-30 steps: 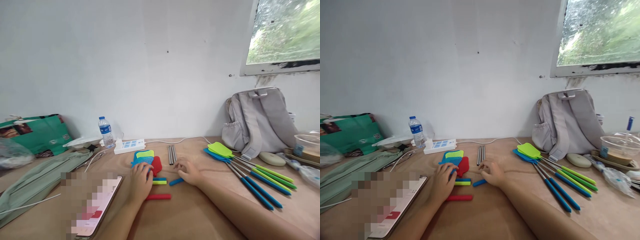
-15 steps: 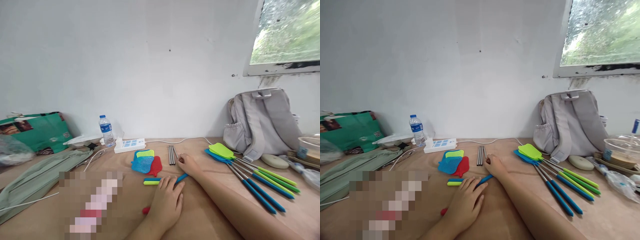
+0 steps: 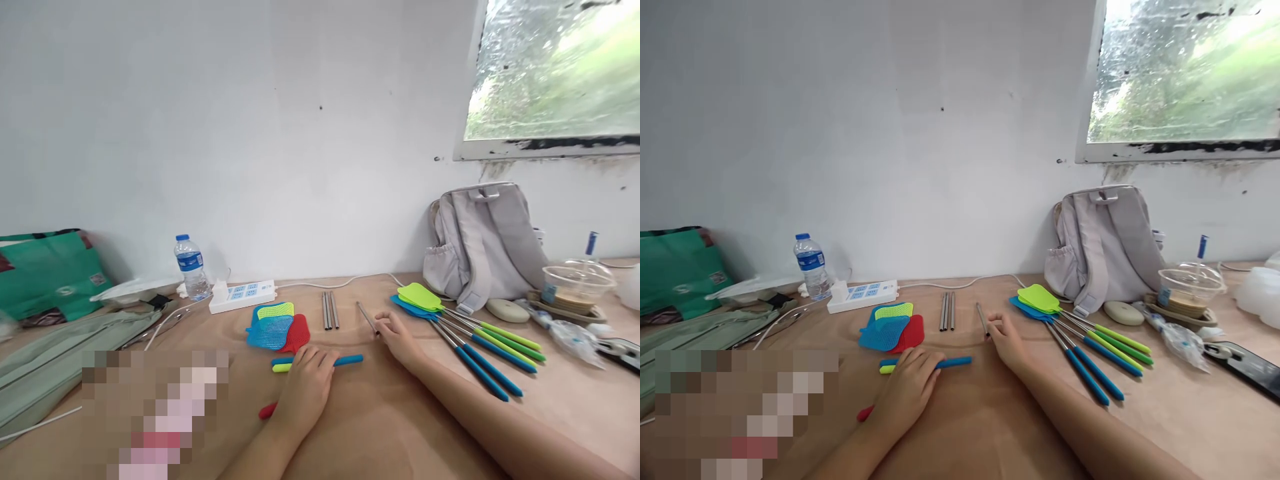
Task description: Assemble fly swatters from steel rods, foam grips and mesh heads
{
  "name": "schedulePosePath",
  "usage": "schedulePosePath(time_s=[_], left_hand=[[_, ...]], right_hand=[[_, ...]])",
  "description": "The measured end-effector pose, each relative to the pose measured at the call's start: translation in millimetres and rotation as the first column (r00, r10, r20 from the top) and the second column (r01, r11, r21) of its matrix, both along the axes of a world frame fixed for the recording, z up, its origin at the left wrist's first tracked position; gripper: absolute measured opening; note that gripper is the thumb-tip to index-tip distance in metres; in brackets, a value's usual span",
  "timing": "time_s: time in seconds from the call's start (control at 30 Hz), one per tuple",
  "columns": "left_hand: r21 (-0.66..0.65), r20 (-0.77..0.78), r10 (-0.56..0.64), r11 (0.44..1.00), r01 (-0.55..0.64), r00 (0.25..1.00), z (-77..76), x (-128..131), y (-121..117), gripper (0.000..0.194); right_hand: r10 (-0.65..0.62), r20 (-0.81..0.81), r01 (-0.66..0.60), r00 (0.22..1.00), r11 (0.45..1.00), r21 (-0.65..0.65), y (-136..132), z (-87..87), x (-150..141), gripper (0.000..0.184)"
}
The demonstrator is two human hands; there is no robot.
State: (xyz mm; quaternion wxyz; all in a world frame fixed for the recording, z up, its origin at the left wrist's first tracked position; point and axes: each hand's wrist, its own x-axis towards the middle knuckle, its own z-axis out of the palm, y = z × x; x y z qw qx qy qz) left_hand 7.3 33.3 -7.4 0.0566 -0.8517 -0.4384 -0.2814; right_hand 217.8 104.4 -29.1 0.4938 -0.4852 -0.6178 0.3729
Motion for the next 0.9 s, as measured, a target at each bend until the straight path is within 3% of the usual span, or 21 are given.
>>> schedulePosePath(time_s=[0.13,0.23,0.3,0.47,0.7,0.9], left_hand=[[-0.023,0.181,-0.016,1.000,0.020,0.983,1.5,-1,-5,0.023],[-0.065,0.268,-0.015,0.997,0.033,0.963,0.9,-2,-10,0.022],[-0.100,0.294,-0.022,0.994,0.053,0.956,0.4,-2,-12,0.024],[-0.130,0.329,-0.056,0.986,0.105,0.943,0.9,-3,-15,0.026],[-0.146,0.332,-0.136,0.970,0.193,0.933,2.0,-4,-15,0.021],[-0.278,0.354,-0.212,0.906,0.319,0.911,8.8,2,-30,0.019]], right_hand=[[0.002,-0.270,-0.015,0.963,0.999,-0.047,-44,3.8,6,0.033],[0.059,-0.548,-0.124,0.834,0.989,-0.082,-69,6.7,4,0.034],[0.093,-0.637,-0.178,0.765,0.981,-0.071,-77,8.4,3,0.027],[0.134,-0.699,-0.249,0.703,0.966,-0.065,-73,7.6,4,0.013],[0.165,-0.685,-0.321,0.709,0.941,-0.105,-70,5.0,6,0.034],[0.335,-0.717,-0.574,0.612,0.812,-0.110,-85,11.3,-8,0.027]])
